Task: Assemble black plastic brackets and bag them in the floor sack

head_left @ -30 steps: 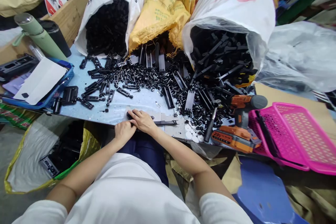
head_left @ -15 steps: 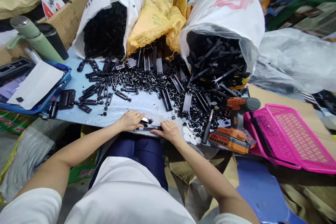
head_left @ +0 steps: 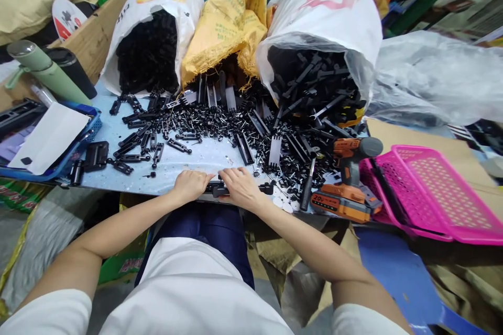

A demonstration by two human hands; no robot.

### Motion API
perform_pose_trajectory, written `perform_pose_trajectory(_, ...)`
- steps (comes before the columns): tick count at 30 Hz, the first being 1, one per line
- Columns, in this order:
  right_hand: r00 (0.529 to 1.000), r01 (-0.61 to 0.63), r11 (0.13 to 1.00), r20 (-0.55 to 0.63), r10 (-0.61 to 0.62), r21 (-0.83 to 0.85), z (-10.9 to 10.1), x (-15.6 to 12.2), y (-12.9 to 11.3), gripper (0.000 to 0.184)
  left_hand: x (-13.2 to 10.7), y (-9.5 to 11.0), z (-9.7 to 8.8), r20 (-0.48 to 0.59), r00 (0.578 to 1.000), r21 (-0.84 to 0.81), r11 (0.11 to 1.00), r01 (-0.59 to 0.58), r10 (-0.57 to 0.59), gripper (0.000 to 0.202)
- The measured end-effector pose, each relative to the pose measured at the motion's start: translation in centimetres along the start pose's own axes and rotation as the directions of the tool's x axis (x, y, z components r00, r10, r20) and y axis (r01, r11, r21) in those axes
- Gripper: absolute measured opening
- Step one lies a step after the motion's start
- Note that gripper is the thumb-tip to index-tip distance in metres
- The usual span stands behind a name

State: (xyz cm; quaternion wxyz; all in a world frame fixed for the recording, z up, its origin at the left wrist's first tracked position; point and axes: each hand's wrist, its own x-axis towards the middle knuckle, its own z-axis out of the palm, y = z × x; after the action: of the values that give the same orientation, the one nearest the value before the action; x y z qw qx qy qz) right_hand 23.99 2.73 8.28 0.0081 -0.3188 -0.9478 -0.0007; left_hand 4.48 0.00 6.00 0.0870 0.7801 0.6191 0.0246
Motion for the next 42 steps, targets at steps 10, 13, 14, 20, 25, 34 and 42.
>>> perform_pose_trajectory(10,0.980,0.193,0.978,-0.062,-0.188,0.082,0.4,-0.4,0.9,0.065,-0.9,0.1,-0.5,0.037,0.999,-0.054,0.998,0.008,-0.006,0.058)
perform_pose_trajectory(13,0.994,0.091,0.995,-0.067,-0.088,0.037,-0.4,-0.8,1.0,0.067,-1.0,0.5,-1.1,0.014,0.999,-0.059,0.998,0.031,-0.030,0.058)
perform_pose_trajectory(14,0.997,0.054,0.998,-0.051,-0.053,0.016,-0.6,-0.7,0.9,0.063,-1.0,0.6,-1.3,0.009,0.999,-0.053,0.998,0.042,-0.041,0.058)
perform_pose_trajectory(20,0.971,-0.076,0.996,0.225,0.085,-0.047,-1.0,0.4,-0.8,0.044,-0.1,0.7,-1.7,0.026,0.998,-0.010,0.999,0.052,-0.052,0.059)
perform_pose_trajectory(25,0.966,-0.141,0.985,0.203,0.160,-0.104,-1.2,1.7,-1.1,0.041,1.2,0.1,-1.8,0.024,0.995,0.041,0.995,0.092,-0.093,0.060)
perform_pose_trajectory(34,0.980,0.187,0.981,0.062,-0.190,0.048,-0.7,2.8,2.6,0.046,1.4,-0.4,-2.1,0.013,0.997,0.025,0.997,0.080,-0.080,0.063)
perform_pose_trajectory(42,0.980,0.185,0.953,-0.125,-0.158,0.242,-3.4,-3.4,3.8,0.069,-2.8,-1.4,-3.5,-0.124,0.934,-0.146,0.925,-0.351,0.335,0.070)
